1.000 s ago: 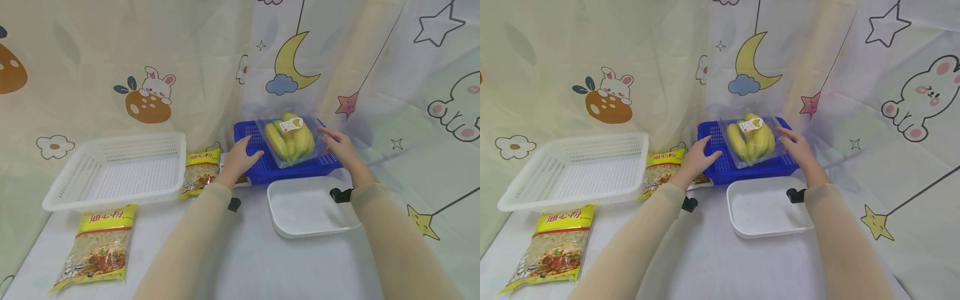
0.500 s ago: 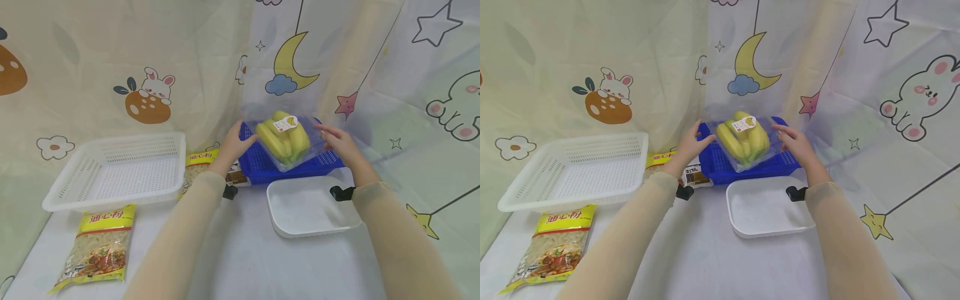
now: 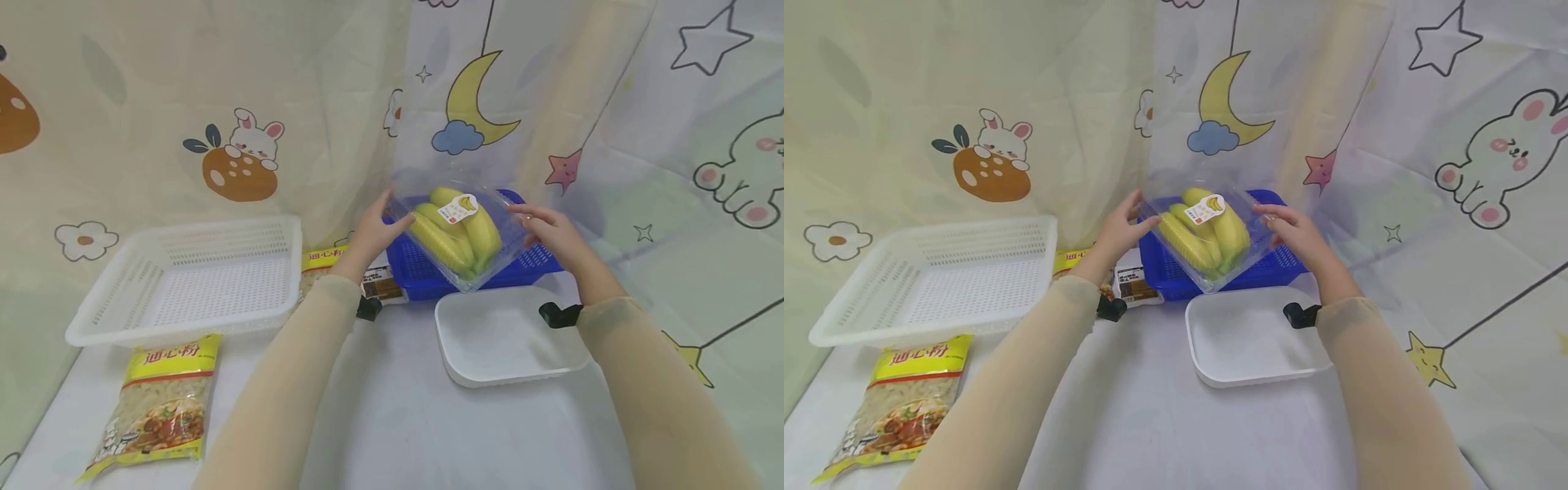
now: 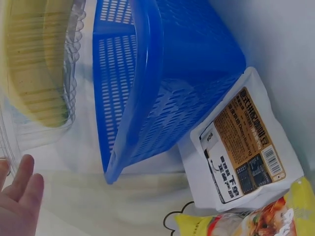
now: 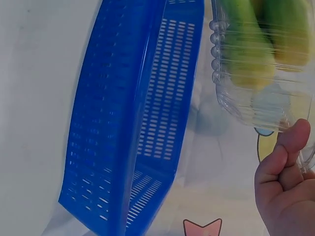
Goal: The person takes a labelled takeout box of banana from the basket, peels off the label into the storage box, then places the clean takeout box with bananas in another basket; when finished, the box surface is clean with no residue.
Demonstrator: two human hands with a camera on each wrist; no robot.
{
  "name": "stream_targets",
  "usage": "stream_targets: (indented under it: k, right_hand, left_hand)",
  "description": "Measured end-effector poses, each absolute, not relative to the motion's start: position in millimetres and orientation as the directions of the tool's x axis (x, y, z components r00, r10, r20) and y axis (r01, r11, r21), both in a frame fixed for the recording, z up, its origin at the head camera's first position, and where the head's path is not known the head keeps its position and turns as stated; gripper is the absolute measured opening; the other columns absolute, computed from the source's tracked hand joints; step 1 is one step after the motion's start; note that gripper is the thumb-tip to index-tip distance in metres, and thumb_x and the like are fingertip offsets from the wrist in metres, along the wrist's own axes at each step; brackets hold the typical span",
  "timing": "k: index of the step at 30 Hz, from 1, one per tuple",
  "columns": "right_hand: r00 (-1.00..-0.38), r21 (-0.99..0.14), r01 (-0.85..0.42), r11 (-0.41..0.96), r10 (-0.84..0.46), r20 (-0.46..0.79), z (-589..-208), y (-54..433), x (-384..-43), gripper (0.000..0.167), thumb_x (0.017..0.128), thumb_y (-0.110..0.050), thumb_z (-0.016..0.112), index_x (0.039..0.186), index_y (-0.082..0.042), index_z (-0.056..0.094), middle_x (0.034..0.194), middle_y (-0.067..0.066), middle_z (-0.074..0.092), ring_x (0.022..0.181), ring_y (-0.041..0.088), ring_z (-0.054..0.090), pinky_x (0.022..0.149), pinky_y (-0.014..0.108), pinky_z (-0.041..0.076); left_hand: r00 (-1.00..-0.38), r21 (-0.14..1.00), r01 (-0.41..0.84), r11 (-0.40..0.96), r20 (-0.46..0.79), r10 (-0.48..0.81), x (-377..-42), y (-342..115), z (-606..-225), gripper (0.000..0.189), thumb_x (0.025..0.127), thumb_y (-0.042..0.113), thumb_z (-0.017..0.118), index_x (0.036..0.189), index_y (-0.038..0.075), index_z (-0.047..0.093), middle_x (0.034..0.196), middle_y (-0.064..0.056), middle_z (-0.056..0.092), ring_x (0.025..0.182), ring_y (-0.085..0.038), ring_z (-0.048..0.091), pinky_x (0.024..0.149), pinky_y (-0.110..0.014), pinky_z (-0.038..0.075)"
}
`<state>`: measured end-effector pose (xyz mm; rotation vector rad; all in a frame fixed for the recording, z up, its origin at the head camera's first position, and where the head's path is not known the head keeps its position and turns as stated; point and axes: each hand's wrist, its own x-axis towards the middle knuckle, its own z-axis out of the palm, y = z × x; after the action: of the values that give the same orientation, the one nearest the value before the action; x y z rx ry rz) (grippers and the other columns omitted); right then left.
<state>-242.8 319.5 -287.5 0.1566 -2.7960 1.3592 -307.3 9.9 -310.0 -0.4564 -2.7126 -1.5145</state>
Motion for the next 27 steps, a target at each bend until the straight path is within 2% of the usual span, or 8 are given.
stream_targets:
  k: [4, 11, 14, 16, 20, 21, 23, 27]
  right_hand:
    - [-0.994, -0.783, -0.1, 0.614, -0.09, 0.056, -288.5, 318.5, -243.6, 0.042, 0.097, -0.032, 0.031, 0.135, -0.018, 0.043, 0.136, 0.014, 0.045, 0.077, 0.015, 0.053, 0.076, 0.026, 0.048]
    - [-0.997, -0.778, -0.062, 0.625, -0.067, 0.026, -287.5, 316.8, -242.9, 0.045, 0.097, -0.039, 0.025, 0.14, -0.03, 0.035, 0.136, 0.011, 0.039, 0.093, 0.021, 0.047, 0.092, 0.047, 0.039]
    - [-0.997, -0.78, -0.077, 0.621, -0.051, 0.058, -286.9, 314.3, -243.2, 0.046, 0.096, -0.044, 0.027, 0.14, -0.032, 0.033, 0.127, 0.008, 0.042, 0.09, 0.018, 0.044, 0.09, 0.041, 0.039]
    - [-0.995, -0.78, -0.098, 0.618, -0.039, 0.094, -286.6, 311.3, -243.5, 0.048, 0.095, -0.048, 0.03, 0.14, -0.03, 0.035, 0.108, 0.008, 0.047, 0.079, 0.016, 0.044, 0.079, 0.033, 0.04]
    - [-0.993, -0.797, -0.114, 0.593, -0.035, 0.116, -283.9, 301.5, -241.0, 0.053, 0.093, -0.051, 0.033, 0.141, -0.028, 0.034, 0.099, 0.004, 0.046, 0.077, 0.005, 0.045, 0.08, 0.032, 0.042]
    - [-0.991, -0.804, -0.124, 0.582, -0.039, 0.125, -283.0, 298.4, -239.7, 0.053, 0.094, -0.049, 0.035, 0.141, -0.026, 0.034, 0.101, 0.005, 0.047, 0.078, 0.003, 0.046, 0.08, 0.03, 0.043]
    - [-0.991, -0.819, -0.134, 0.558, -0.059, 0.122, -281.4, 292.8, -237.7, 0.053, 0.094, -0.046, 0.035, 0.142, -0.023, 0.03, 0.126, 0.006, 0.045, 0.091, 0.001, 0.05, 0.092, 0.037, 0.043]
    - [-0.987, -0.847, -0.161, 0.506, -0.091, 0.133, -279.6, 282.8, -234.8, 0.054, 0.096, -0.039, 0.038, 0.144, -0.017, 0.027, 0.14, 0.018, 0.035, 0.096, 0.0, 0.052, 0.1, 0.047, 0.038]
  left_hand:
    - [-0.957, 0.848, 0.251, 0.467, 0.145, 0.252, -305.9, 7.3, -311.3, 0.08, 0.081, 0.05, 0.06, 0.145, 0.025, 0.019, 0.149, 0.001, 0.029, 0.129, -0.021, 0.039, 0.102, -0.04, 0.039]
    - [-0.944, 0.889, 0.313, 0.334, 0.253, 0.21, -302.3, 1.3, -315.1, 0.071, 0.082, 0.033, 0.065, 0.142, 0.018, 0.029, 0.141, -0.004, 0.037, 0.117, -0.026, 0.048, 0.091, -0.036, 0.046]
    - [-0.938, 0.897, 0.335, 0.287, 0.288, 0.194, -296.3, -4.3, -316.3, 0.069, 0.083, 0.028, 0.066, 0.141, 0.018, 0.031, 0.137, -0.005, 0.038, 0.113, -0.027, 0.047, 0.09, -0.035, 0.046]
    - [-0.939, 0.9, 0.333, 0.281, 0.29, 0.186, -290.1, -9.6, -316.7, 0.069, 0.082, 0.029, 0.066, 0.141, 0.02, 0.031, 0.135, -0.004, 0.038, 0.113, -0.025, 0.047, 0.091, -0.035, 0.046]
    - [-0.942, 0.9, 0.326, 0.289, 0.285, 0.176, -276.0, -22.4, -317.4, 0.069, 0.081, 0.032, 0.067, 0.141, 0.023, 0.033, 0.133, -0.003, 0.038, 0.116, -0.022, 0.045, 0.095, -0.038, 0.044]
    - [-0.944, 0.9, 0.323, 0.293, 0.281, 0.175, -272.9, -25.6, -318.1, 0.07, 0.08, 0.033, 0.067, 0.14, 0.023, 0.033, 0.134, -0.002, 0.037, 0.115, -0.022, 0.045, 0.095, -0.038, 0.044]
    - [-0.942, 0.893, 0.328, 0.307, 0.287, 0.171, -267.5, -31.7, -319.1, 0.07, 0.079, 0.036, 0.068, 0.14, 0.025, 0.035, 0.134, -0.002, 0.037, 0.116, -0.022, 0.044, 0.094, -0.037, 0.045]
    - [-0.941, 0.892, 0.334, 0.304, 0.298, 0.157, -255.5, -42.5, -319.5, 0.069, 0.077, 0.038, 0.069, 0.138, 0.027, 0.037, 0.133, -0.003, 0.038, 0.111, -0.023, 0.045, 0.088, -0.035, 0.048]
